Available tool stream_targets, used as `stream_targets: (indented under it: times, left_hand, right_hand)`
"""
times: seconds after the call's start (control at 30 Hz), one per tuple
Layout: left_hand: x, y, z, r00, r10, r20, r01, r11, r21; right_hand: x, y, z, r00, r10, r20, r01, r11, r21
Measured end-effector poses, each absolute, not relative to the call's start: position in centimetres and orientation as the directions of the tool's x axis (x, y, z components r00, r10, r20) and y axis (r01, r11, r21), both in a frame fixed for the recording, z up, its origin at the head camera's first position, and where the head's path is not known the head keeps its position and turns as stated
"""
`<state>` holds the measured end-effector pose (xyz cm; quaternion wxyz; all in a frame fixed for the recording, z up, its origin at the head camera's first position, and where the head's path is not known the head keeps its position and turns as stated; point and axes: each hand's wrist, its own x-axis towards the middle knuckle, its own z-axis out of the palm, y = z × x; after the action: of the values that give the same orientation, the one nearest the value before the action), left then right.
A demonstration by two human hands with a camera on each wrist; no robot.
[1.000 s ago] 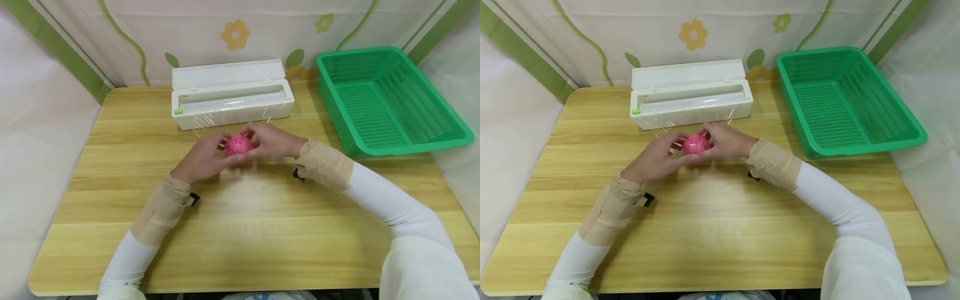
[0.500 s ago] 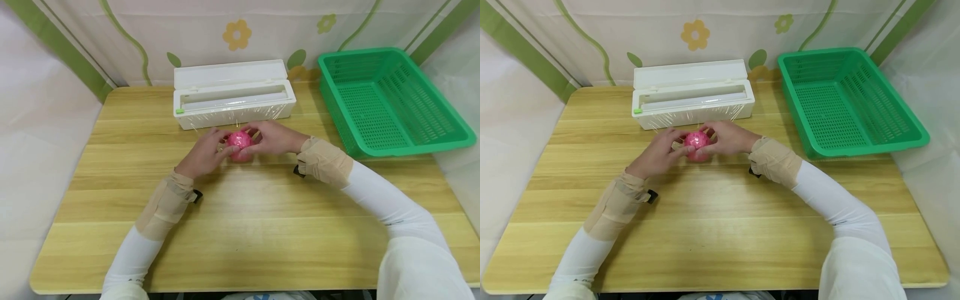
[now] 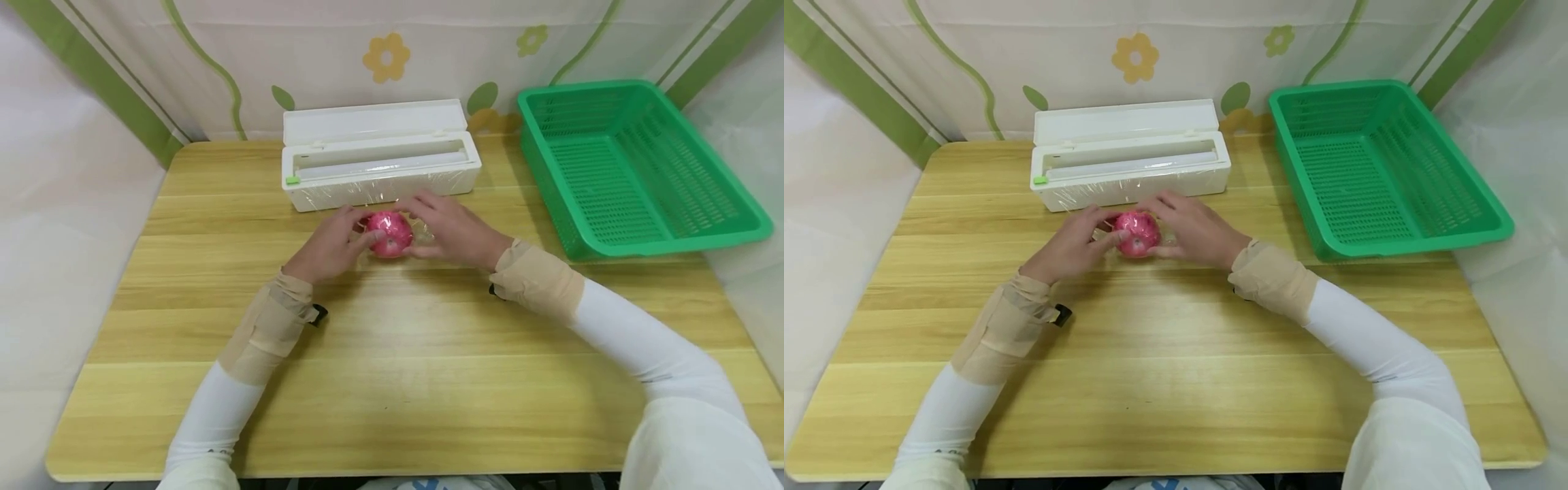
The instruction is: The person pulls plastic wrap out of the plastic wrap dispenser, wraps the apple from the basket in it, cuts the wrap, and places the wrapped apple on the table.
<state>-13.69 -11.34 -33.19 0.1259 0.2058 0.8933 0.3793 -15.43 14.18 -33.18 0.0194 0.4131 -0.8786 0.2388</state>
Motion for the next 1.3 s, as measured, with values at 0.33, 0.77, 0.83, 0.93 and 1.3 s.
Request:
stream_targets:
  times: [0.33,0.77,0.83,0.93,1.3]
  left_hand:
    - [-14.1,-11.2,-33.5,-0.894,0.447,0.027,0.319,0.595,0.738]
    - [-13.8,-12.5,-33.8,-0.794,0.556,0.244,0.603,0.669,0.435]
    - [-14.0,-12.3,-33.9,-0.769,0.583,0.263,0.635,0.649,0.418]
    - [-14.2,-12.1,-34.3,-0.749,0.595,0.291,0.661,0.641,0.390]
    - [-14.6,-11.5,-34.6,-0.786,0.557,0.269,0.618,0.712,0.332]
  right_hand:
    - [-15.3,13.6,-33.7,-0.609,-0.732,0.306,-0.790,0.523,-0.320]
    - [-17.0,13.5,-33.7,-0.631,-0.735,0.247,-0.761,0.526,-0.379]
    - [-17.2,13.5,-33.7,-0.634,-0.739,0.227,-0.754,0.526,-0.393]
    - [-17.3,13.6,-33.6,-0.633,-0.746,0.205,-0.750,0.526,-0.401]
    - [-17.9,13.3,-33.7,-0.639,-0.750,0.171,-0.747,0.554,-0.367]
